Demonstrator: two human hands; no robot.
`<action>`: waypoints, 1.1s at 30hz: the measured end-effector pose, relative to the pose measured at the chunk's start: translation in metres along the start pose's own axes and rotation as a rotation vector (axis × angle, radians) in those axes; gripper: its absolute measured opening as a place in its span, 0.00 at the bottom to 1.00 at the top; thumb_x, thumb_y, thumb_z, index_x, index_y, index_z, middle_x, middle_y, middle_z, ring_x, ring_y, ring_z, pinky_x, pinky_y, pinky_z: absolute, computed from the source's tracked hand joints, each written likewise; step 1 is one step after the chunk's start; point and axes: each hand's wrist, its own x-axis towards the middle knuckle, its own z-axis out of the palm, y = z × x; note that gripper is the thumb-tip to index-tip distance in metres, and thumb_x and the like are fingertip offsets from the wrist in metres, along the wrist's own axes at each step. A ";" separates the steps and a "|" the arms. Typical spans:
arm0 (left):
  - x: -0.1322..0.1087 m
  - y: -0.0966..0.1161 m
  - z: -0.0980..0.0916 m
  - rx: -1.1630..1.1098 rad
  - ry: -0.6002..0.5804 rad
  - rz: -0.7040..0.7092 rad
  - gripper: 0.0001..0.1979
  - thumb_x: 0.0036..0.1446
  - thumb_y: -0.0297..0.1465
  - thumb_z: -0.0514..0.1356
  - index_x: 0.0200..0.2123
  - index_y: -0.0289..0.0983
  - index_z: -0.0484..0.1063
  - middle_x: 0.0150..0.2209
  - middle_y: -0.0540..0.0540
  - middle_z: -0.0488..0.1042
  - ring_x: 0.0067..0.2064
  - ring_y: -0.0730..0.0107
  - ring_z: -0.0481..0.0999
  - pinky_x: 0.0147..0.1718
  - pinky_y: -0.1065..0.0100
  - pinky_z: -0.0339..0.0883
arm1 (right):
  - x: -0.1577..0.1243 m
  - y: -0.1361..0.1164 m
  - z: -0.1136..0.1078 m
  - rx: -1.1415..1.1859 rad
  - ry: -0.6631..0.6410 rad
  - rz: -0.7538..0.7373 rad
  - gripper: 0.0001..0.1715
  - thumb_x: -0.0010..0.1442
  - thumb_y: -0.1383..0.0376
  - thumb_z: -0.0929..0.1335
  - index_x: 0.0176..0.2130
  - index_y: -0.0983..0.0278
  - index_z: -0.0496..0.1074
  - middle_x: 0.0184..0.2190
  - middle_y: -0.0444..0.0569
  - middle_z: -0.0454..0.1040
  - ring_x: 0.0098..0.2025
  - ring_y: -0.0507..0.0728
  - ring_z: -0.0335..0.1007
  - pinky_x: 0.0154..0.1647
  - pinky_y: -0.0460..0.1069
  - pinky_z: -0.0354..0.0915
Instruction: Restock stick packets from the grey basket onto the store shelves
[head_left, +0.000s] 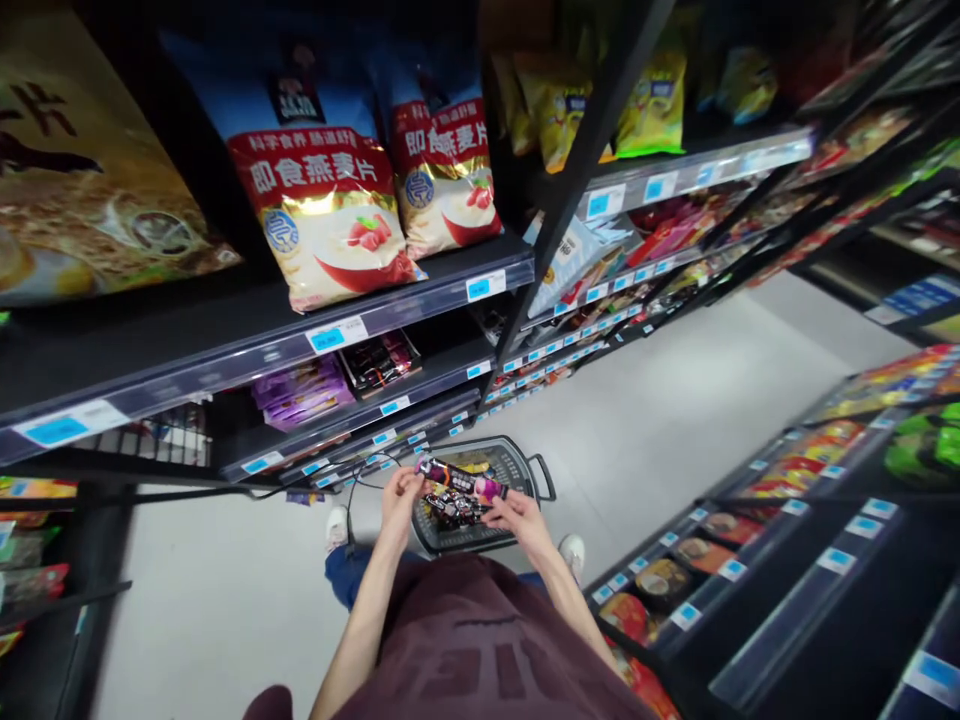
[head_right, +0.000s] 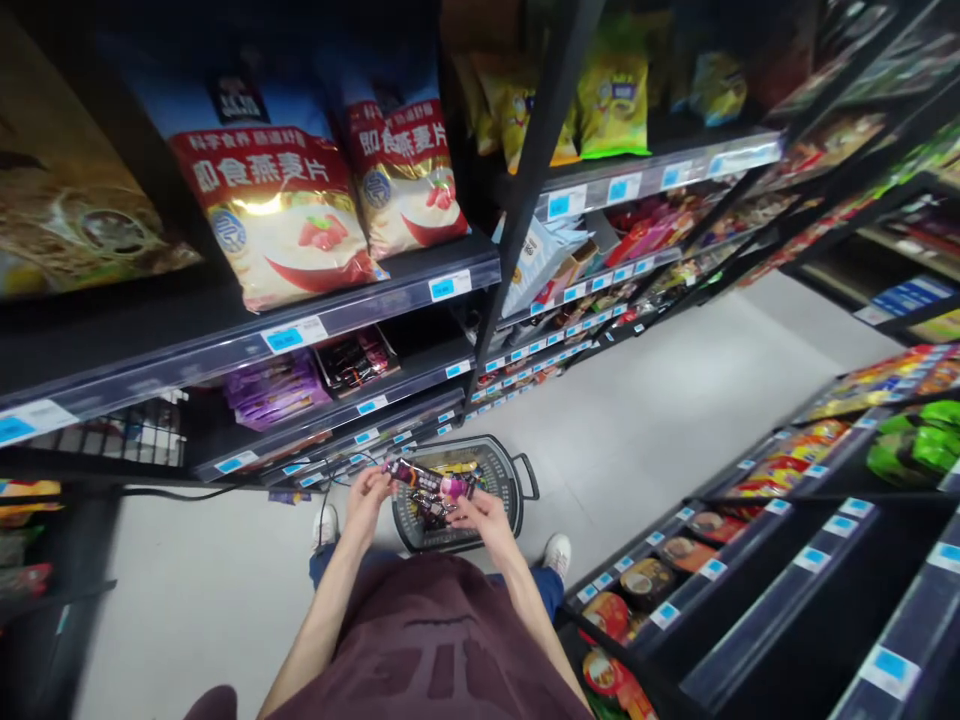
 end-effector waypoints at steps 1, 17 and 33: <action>-0.001 0.001 0.003 -0.016 0.025 0.005 0.23 0.45 0.45 0.72 0.37 0.37 0.71 0.25 0.55 0.74 0.29 0.73 0.77 0.37 0.69 0.72 | 0.001 -0.002 -0.005 0.003 0.027 -0.014 0.31 0.54 0.45 0.75 0.42 0.68 0.75 0.41 0.60 0.81 0.35 0.61 0.80 0.38 0.53 0.75; -0.012 0.045 0.030 0.018 -0.215 -0.043 0.31 0.46 0.36 0.74 0.53 0.35 0.73 0.42 0.42 0.81 0.40 0.66 0.80 0.38 0.68 0.75 | -0.019 -0.009 0.022 -0.246 -0.346 -0.028 0.22 0.55 0.50 0.75 0.31 0.68 0.81 0.27 0.52 0.81 0.28 0.58 0.78 0.32 0.49 0.69; -0.014 0.042 0.024 0.022 -0.272 -0.115 0.30 0.44 0.37 0.75 0.50 0.34 0.72 0.35 0.45 0.80 0.35 0.64 0.81 0.36 0.62 0.80 | -0.007 -0.015 0.016 -0.361 -0.192 -0.106 0.29 0.61 0.43 0.69 0.27 0.65 0.77 0.22 0.48 0.77 0.27 0.58 0.74 0.30 0.49 0.66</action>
